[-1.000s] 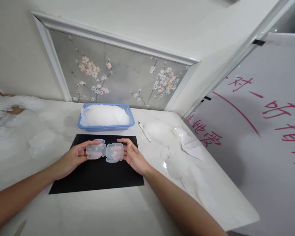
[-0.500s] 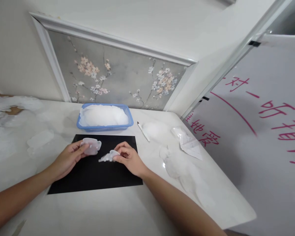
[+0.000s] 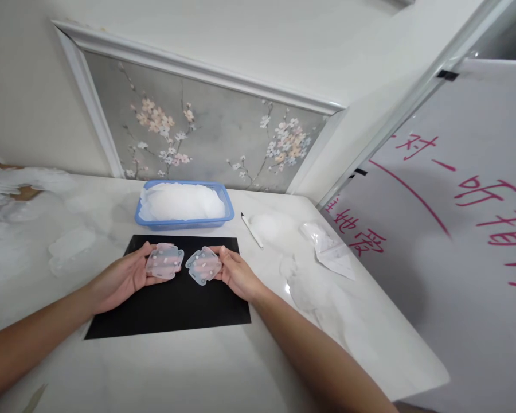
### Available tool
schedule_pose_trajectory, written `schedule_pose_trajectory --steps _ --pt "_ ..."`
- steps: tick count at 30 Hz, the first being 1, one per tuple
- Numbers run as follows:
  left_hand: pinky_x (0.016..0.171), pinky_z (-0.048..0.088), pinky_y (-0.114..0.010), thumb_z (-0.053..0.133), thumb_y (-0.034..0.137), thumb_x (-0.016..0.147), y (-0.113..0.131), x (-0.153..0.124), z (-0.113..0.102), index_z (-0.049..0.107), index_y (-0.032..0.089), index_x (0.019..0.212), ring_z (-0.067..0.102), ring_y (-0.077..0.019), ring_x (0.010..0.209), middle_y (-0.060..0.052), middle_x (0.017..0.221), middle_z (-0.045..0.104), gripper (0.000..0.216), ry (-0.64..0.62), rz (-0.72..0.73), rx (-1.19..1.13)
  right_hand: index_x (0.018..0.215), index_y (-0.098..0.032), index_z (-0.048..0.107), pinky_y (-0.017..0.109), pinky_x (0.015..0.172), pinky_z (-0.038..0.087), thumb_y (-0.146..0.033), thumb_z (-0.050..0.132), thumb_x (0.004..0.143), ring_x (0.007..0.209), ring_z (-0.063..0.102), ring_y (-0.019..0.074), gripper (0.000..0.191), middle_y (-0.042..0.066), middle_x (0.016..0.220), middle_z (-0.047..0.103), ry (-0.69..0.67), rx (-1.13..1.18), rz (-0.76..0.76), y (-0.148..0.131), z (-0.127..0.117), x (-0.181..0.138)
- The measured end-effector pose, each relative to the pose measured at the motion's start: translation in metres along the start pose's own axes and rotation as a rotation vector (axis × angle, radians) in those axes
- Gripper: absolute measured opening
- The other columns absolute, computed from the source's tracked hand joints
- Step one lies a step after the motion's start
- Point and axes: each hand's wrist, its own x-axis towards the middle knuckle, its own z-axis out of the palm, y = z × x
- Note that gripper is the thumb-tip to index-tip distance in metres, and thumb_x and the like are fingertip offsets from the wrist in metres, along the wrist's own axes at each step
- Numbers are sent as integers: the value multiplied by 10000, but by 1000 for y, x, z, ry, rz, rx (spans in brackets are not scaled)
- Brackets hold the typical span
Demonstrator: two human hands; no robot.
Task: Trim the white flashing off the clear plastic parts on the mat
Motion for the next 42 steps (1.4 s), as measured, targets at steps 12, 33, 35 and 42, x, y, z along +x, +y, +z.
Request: schedule_pose_trajectory --steps 12,33,35,42 --pt "1028 443 -484 416 516 943 1 -1 1 533 164 1199 630 -313 1136 -151 1261 643 450 -7 1 -27 1054 -196 638 377 810 516 -679 593 788 834 675 198 554 62 900 710 -9 38 -6 1 0 0" --pt "1026 428 -478 426 527 937 1 -1 1 518 166 1222 609 -298 1160 -153 1256 637 469 -5 2 -24 1016 -223 632 327 806 492 -465 764 742 836 640 162 388 20 921 689 31 10 2 -1 -1 -2" --pt "1018 431 -473 432 536 932 1 -1 0 528 175 1218 613 -294 1149 -146 1253 638 470 -20 10 -17 932 -217 611 324 786 488 -416 799 713 802 635 163 351 12 873 683 32 -39 1 -2 0 -4" --pt "1004 416 -454 411 604 913 -20 -7 5 554 224 1254 579 -270 1167 -119 1260 621 530 -161 98 169 710 -201 512 347 853 434 -439 719 784 1035 595 232 324 84 1148 652 -57 -281 -80 1 28 -9"
